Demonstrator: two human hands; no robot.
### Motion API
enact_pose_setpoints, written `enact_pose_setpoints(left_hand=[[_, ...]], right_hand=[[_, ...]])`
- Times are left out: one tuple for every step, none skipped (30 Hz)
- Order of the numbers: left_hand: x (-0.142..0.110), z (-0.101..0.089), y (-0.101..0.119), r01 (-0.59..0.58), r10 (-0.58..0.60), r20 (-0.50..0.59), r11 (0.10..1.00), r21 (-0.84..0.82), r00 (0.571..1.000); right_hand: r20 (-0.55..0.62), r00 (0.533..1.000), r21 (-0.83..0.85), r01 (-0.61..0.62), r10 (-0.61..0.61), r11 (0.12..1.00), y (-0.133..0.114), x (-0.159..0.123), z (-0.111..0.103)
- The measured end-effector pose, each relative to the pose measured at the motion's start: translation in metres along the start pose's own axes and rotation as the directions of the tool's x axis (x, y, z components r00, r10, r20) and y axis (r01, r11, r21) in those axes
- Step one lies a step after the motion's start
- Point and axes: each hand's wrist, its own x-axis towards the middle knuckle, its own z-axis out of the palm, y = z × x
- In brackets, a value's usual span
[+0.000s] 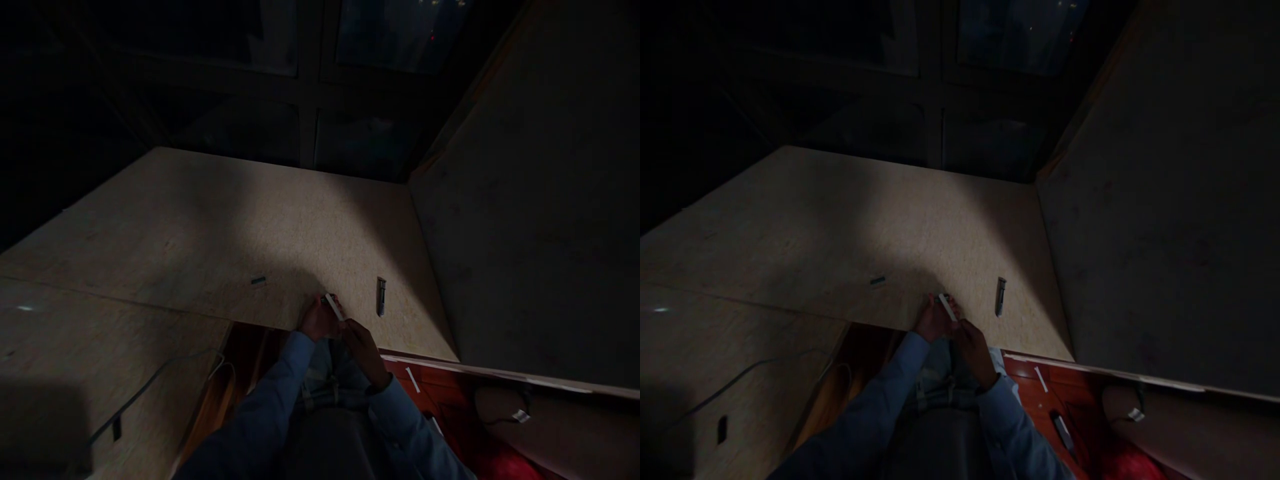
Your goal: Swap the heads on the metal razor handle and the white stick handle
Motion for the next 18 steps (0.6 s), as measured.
enact_pose_setpoints(left_hand=[[-0.0002, -0.0004, 0.0004, 0.009, -0.009, -0.012, 1.0, 0.001, 1.0], [-0.0003, -0.0007, 0.0008, 0.015, -0.015, -0.02, 1.0, 0.001, 1.0], [-0.0001, -0.0008, 0.001, 0.021, -0.021, -0.022, 1.0, 0.002, 1.0], [0.0001, -0.0007, 0.001, 0.025, -0.025, -0.02, 1.0, 0.002, 0.999], [0.0005, -0.0006, 0.0008, 0.025, -0.025, -0.017, 1.0, 0.001, 1.0], [0.0007, -0.0004, 0.0005, 0.022, -0.022, -0.014, 1.0, -0.001, 1.0], [0.0008, -0.0003, 0.0001, 0.017, -0.017, -0.01, 1.0, -0.002, 1.0], [0.0007, -0.0004, -0.0002, 0.012, -0.012, -0.005, 1.0, -0.003, 1.0], [0.0004, -0.0006, -0.0005, 0.007, -0.007, -0.001, 1.0, -0.004, 1.0], [-0.0002, -0.001, -0.0007, 0.002, -0.002, 0.006, 1.0, -0.004, 1.0], [-0.0008, -0.0016, -0.0007, 0.0, 0.0, 0.019, 1.0, -0.003, 1.0], [-0.0013, -0.0023, -0.0007, 0.002, -0.002, 0.036, 1.0, 0.0, 0.999], [-0.0017, -0.0032, -0.0007, 0.008, -0.009, 0.052, 1.0, 0.003, 0.999], [-0.0018, -0.004, -0.0006, 0.013, -0.014, 0.064, 1.0, 0.004, 0.998], [-0.0016, -0.0047, -0.0006, 0.019, -0.019, 0.071, 1.0, 0.003, 0.997], [-0.0012, -0.0052, -0.0007, 0.022, -0.022, 0.072, 1.0, -0.001, 0.997], [-0.0005, -0.0054, -0.0009, 0.021, -0.02, 0.069, 1.0, -0.009, 0.997], [0.0003, -0.0054, -0.0012, 0.016, -0.014, 0.066, 1.0, -0.018, 0.998]], right_hand=[[-0.022, 1.0, -0.03, 0.018, -0.019, 0.999, -0.0003, 0.0001, -0.0006], [-0.045, 0.998, -0.058, 0.03, -0.033, 0.998, -0.0005, 0.0, -0.0015], [-0.069, 0.997, -0.082, 0.037, -0.042, 0.996, -0.0006, -0.0005, -0.0024], [-0.091, 0.995, -0.103, 0.037, -0.046, 0.994, -0.0007, -0.0012, -0.0034], [-0.109, 0.993, -0.119, 0.032, -0.045, 0.992, -0.0009, -0.0022, -0.0042], [-0.121, 0.992, -0.13, 0.026, -0.042, 0.991, -0.0012, -0.0032, -0.0047], [-0.126, 0.991, -0.139, 0.024, -0.042, 0.99, -0.0017, -0.0044, -0.0049], [-0.121, 0.992, -0.147, 0.027, -0.045, 0.989, -0.0023, -0.0055, -0.0045], [-0.106, 0.993, -0.153, 0.032, -0.048, 0.988, -0.0032, -0.0064, -0.0036], [-0.084, 0.995, -0.16, 0.038, -0.052, 0.986, -0.004, -0.0071, -0.0023], [-0.059, 0.997, -0.166, 0.045, -0.056, 0.985, -0.0049, -0.0073, -0.0007], [-0.04, 0.998, -0.173, 0.049, -0.057, 0.984, -0.0057, -0.0071, 0.0011], [-0.031, 0.998, -0.183, 0.047, -0.053, 0.982, -0.0063, -0.0065, 0.0028], [-0.031, 0.998, -0.193, 0.042, -0.049, 0.98, -0.0067, -0.0056, 0.004], [-0.039, 0.998, -0.202, 0.038, -0.047, 0.979, -0.0069, -0.0045, 0.0047], [-0.051, 0.998, -0.21, 0.033, -0.045, 0.977, -0.0069, -0.0035, 0.0047], [-0.065, 0.997, -0.219, 0.028, -0.043, 0.975, -0.0069, -0.0026, 0.004], [-0.078, 0.996, -0.227, 0.021, -0.04, 0.974, -0.0067, -0.002, 0.0028]])
